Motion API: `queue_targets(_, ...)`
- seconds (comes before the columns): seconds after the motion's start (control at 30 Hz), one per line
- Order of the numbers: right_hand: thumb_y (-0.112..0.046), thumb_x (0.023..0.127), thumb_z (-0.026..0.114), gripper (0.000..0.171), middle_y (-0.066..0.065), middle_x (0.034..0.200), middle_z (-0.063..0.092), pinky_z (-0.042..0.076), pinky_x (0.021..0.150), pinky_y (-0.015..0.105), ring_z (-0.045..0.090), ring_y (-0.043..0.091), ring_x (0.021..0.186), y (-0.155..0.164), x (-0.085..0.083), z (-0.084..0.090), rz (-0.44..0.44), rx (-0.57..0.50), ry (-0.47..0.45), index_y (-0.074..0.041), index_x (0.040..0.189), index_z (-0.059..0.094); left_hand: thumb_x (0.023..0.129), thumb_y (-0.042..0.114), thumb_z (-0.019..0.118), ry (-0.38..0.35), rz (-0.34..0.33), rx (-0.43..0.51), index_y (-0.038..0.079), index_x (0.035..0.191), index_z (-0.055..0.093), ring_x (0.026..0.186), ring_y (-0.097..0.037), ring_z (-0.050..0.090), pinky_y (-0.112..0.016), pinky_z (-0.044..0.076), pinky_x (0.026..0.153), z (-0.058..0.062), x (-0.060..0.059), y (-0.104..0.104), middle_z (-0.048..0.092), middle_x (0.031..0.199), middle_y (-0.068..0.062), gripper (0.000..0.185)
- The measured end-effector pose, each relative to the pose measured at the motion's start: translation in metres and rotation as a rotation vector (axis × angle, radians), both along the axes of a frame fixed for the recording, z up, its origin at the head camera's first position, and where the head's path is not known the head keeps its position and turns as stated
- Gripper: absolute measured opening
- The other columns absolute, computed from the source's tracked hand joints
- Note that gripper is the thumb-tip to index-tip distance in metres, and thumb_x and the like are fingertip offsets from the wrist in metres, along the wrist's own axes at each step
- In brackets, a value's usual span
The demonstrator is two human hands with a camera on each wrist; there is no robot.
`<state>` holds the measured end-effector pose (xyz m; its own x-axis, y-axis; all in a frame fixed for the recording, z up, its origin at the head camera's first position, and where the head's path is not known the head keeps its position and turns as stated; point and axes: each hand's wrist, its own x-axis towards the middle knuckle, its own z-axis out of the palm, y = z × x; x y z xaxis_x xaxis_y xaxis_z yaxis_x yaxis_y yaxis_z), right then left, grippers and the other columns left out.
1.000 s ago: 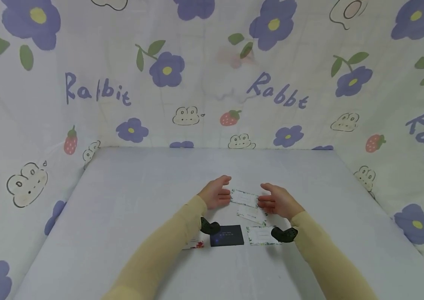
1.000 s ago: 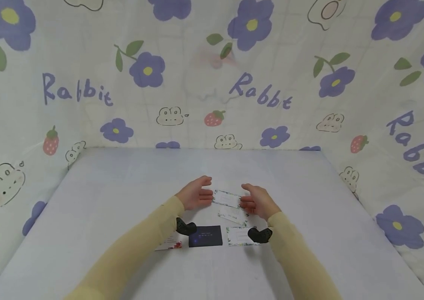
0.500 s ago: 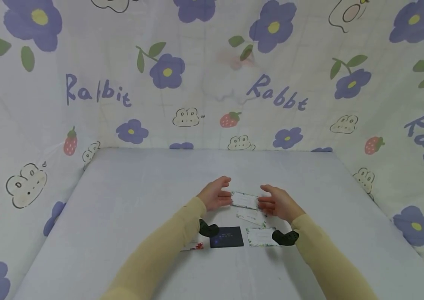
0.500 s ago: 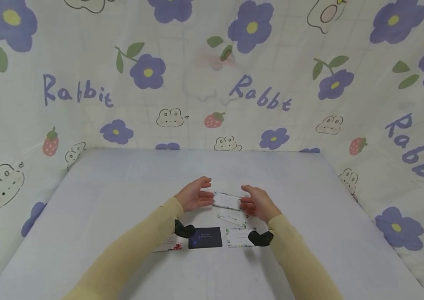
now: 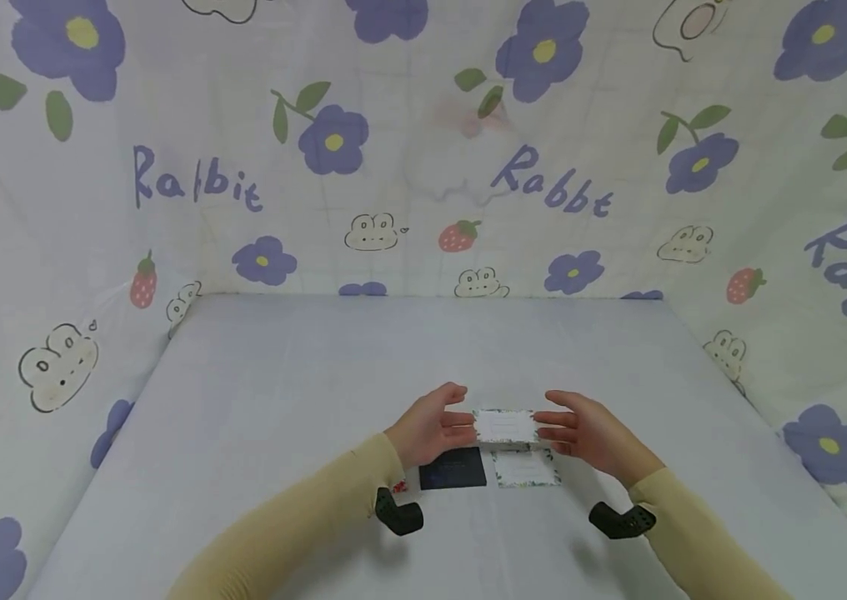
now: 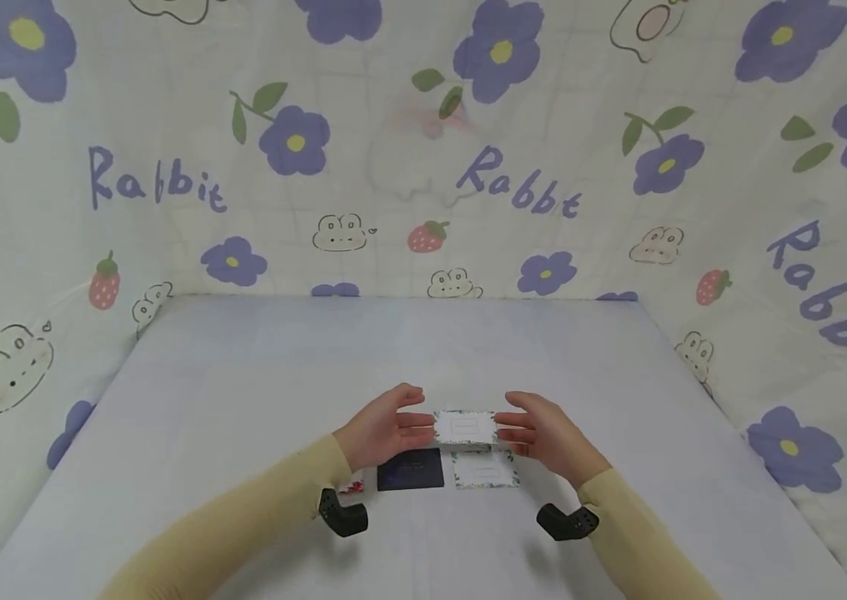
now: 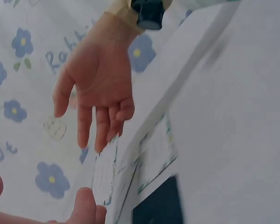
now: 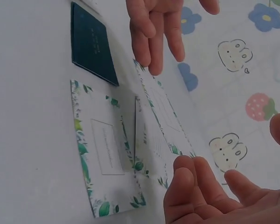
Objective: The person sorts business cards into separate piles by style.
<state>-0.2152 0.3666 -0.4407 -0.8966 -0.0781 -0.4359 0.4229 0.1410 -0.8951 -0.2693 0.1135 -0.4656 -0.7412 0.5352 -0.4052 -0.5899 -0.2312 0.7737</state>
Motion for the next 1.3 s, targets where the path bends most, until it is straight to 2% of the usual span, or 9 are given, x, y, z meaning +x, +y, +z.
queue_targets(0.13, -0.044, 0.109, 0.035, 0.074, 0.028, 0.156, 0.042, 0.052, 0.085, 0.024, 0.062, 0.012, 0.107, 0.009, 0.014, -0.001, 0.016, 0.005, -0.007, -0.001, 0.163, 0.006, 0.104, 0.027, 0.049, -0.016, -0.003, 0.026, -0.003, 0.158, 0.027, 0.146, -0.05, 0.037, -0.049, 0.039, 0.12, 0.001, 0.026, 0.001, 0.031, 0.156, -0.039, 0.066)
queue_targets(0.2, -0.045, 0.109, 0.036, 0.075, 0.023, 0.149, 0.051, 0.052, 0.085, 0.025, 0.063, 0.012, 0.105, 0.013, 0.019, -0.003, 0.009, 0.005, -0.016, -0.001, 0.162, 0.007, 0.103, 0.026, 0.049, -0.027, 0.002, 0.033, -0.004, 0.157, 0.027, 0.146, -0.05, 0.038, -0.05, 0.039, 0.12, 0.002, 0.035, 0.003, 0.031, 0.155, -0.04, 0.066)
queue_targets(0.37, -0.045, 0.109, 0.039, 0.076, 0.007, 0.132, 0.065, 0.052, 0.084, 0.026, 0.065, 0.01, 0.1, 0.02, 0.027, -0.008, 0.014, -0.003, -0.023, 0.001, 0.162, 0.007, 0.103, 0.025, 0.05, -0.048, 0.018, 0.049, -0.005, 0.156, 0.029, 0.145, -0.051, 0.039, -0.052, 0.039, 0.12, 0.0, 0.049, 0.008, 0.032, 0.155, -0.04, 0.065)
queue_targets(0.53, -0.044, 0.109, 0.038, 0.077, 0.007, 0.134, 0.065, 0.051, 0.085, 0.028, 0.065, 0.008, 0.101, 0.023, 0.033, -0.013, 0.042, 0.008, -0.006, 0.002, 0.162, 0.006, 0.103, 0.026, 0.049, -0.043, 0.016, 0.044, -0.006, 0.156, 0.028, 0.145, -0.051, 0.038, -0.052, 0.039, 0.12, -0.003, 0.054, 0.011, 0.032, 0.156, -0.04, 0.066)
queue_targets(0.7, -0.044, 0.109, 0.04, 0.077, 0.01, 0.136, 0.064, 0.051, 0.084, 0.028, 0.065, 0.008, 0.1, 0.024, 0.036, -0.015, 0.033, 0.007, -0.008, 0.003, 0.161, 0.008, 0.104, 0.026, 0.047, -0.041, 0.013, 0.044, -0.006, 0.157, 0.026, 0.146, -0.052, 0.036, -0.052, 0.038, 0.12, -0.004, 0.056, 0.012, 0.03, 0.156, -0.041, 0.065)
queue_targets(0.93, -0.044, 0.108, 0.041, 0.077, 0.003, 0.125, 0.068, 0.052, 0.084, 0.028, 0.064, 0.008, 0.096, 0.025, 0.039, -0.021, -0.002, 0.01, -0.02, 0.003, 0.16, 0.01, 0.104, 0.026, 0.048, -0.04, 0.01, 0.04, -0.006, 0.157, 0.027, 0.145, -0.051, 0.038, -0.053, 0.039, 0.12, -0.007, 0.058, 0.016, 0.032, 0.156, -0.04, 0.065)
queue_targets(1.3, -0.043, 0.108, 0.044, 0.076, 0.01, 0.129, 0.067, 0.053, 0.082, 0.029, 0.065, 0.009, 0.096, 0.026, 0.042, -0.028, -0.03, 0.06, -0.008, 0.004, 0.159, 0.015, 0.104, 0.028, 0.048, -0.049, 0.001, 0.011, -0.007, 0.156, 0.027, 0.143, -0.051, 0.043, -0.053, 0.041, 0.118, -0.012, 0.059, 0.021, 0.035, 0.154, -0.041, 0.066)
